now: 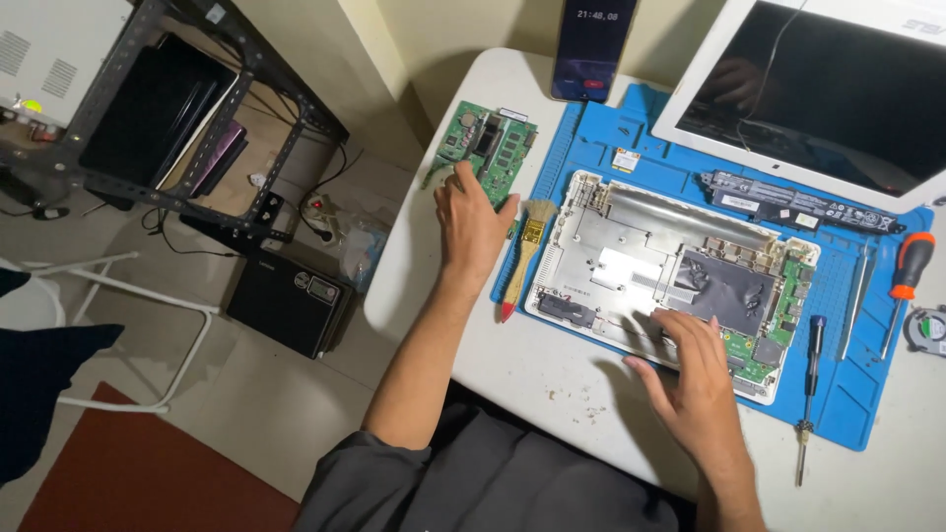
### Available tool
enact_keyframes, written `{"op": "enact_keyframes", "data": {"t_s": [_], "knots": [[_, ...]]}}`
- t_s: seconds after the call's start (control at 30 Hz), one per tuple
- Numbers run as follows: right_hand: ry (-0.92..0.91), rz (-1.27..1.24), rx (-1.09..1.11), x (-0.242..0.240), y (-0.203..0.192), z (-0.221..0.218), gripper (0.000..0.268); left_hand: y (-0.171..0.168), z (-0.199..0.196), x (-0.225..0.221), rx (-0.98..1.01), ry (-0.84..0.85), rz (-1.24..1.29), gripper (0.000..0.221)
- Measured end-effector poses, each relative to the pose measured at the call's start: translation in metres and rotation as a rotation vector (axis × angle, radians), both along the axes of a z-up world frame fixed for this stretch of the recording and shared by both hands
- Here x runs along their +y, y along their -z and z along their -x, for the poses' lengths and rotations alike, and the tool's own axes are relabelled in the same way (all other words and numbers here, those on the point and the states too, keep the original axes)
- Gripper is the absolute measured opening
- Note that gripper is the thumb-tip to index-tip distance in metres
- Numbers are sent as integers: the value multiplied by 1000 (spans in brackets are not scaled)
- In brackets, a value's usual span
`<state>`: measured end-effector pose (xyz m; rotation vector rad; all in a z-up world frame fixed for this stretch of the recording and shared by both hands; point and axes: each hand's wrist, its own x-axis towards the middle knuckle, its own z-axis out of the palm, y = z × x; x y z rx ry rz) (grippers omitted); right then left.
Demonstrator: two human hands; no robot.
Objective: Cleaning a laptop motherboard with a brush and using a screwdriver to work on internal components.
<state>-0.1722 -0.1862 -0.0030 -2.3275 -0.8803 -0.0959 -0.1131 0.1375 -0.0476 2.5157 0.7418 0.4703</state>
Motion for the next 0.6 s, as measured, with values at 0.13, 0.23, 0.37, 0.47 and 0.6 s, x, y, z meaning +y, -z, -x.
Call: {"op": "enact_keyframes", "data": {"t_s": [0.13,0.23,0.37,0.47,0.6], "knots": [[-3,-66,27,7,-13,-2,56,4,7,10,-92,-40,36,71],[5,-140,43,11,-16,-8,49,-14,22,0,-213,-39,24,70],[17,-471,451,25,-5,-22,61,-63,54,-62,-351,115,88,65],[-90,-1028,764,38,26,-35,88,-87,77,-117,-509,302,97,63],[18,-1618,794,59,-21,-47,78,-84,102,-158,-462,641,297,59]]}}
